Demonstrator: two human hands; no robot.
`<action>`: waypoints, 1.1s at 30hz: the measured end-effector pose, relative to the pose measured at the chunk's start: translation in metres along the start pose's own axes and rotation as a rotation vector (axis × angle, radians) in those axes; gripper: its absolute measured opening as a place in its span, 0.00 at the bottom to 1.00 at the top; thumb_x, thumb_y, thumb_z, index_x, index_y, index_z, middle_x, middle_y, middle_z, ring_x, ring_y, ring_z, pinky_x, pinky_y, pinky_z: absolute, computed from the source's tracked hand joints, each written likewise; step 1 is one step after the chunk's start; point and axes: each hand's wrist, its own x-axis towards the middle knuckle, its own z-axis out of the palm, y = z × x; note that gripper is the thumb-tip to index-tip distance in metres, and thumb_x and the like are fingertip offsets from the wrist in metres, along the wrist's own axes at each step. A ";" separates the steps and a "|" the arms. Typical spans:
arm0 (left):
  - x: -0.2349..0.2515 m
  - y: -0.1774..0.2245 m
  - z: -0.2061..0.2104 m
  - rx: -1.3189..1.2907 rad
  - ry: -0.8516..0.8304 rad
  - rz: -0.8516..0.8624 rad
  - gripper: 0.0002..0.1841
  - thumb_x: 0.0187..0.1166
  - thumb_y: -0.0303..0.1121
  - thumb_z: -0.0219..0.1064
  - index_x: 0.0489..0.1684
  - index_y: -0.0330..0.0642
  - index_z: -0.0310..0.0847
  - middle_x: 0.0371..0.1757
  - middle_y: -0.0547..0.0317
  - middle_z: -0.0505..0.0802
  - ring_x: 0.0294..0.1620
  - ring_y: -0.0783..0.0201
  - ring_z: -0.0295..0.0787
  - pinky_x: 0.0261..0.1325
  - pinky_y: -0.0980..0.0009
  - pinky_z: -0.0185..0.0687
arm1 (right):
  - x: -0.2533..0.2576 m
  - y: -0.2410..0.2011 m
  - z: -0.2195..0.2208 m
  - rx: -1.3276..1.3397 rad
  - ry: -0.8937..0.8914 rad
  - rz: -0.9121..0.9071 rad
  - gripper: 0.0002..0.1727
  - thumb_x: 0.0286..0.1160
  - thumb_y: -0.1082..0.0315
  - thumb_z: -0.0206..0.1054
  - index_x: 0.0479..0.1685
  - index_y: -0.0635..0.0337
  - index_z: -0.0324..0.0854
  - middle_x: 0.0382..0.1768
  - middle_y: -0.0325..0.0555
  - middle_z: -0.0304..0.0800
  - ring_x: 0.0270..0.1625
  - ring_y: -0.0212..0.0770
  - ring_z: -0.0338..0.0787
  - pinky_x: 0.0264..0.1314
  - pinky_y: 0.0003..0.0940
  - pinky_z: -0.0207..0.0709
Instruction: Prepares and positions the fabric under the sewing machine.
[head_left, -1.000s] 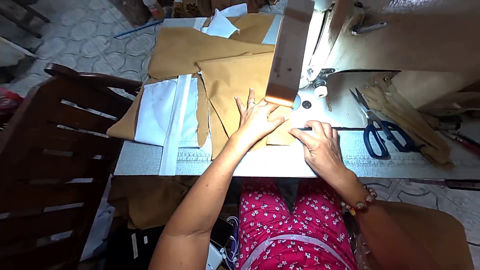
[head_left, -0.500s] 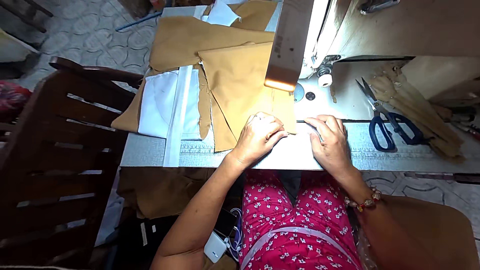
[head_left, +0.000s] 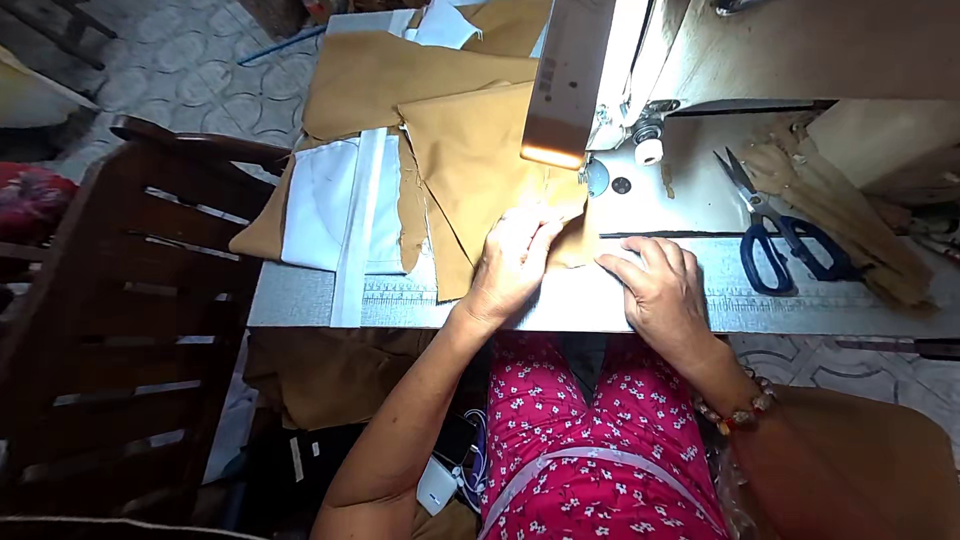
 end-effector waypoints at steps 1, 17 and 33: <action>-0.003 0.001 0.003 0.017 -0.017 0.028 0.11 0.86 0.26 0.60 0.42 0.28 0.88 0.51 0.41 0.95 0.64 0.54 0.90 0.74 0.62 0.78 | -0.002 0.000 0.000 -0.007 0.003 0.004 0.21 0.69 0.78 0.62 0.55 0.52 0.94 0.58 0.62 0.90 0.62 0.68 0.85 0.58 0.65 0.72; -0.021 0.007 0.028 0.462 -0.180 0.303 0.08 0.76 0.22 0.63 0.32 0.38 0.90 0.47 0.49 0.98 0.65 0.45 0.91 0.68 0.49 0.78 | -0.014 -0.003 0.005 -0.003 0.031 0.051 0.21 0.71 0.76 0.61 0.56 0.49 0.94 0.61 0.63 0.88 0.69 0.69 0.82 0.63 0.64 0.72; -0.002 0.026 0.019 0.415 -0.339 0.006 0.20 0.84 0.43 0.59 0.34 0.40 0.95 0.51 0.51 0.98 0.72 0.40 0.85 0.82 0.34 0.57 | -0.004 0.002 -0.005 -0.006 -0.030 0.014 0.22 0.70 0.76 0.62 0.57 0.46 0.94 0.59 0.61 0.88 0.63 0.68 0.83 0.57 0.63 0.71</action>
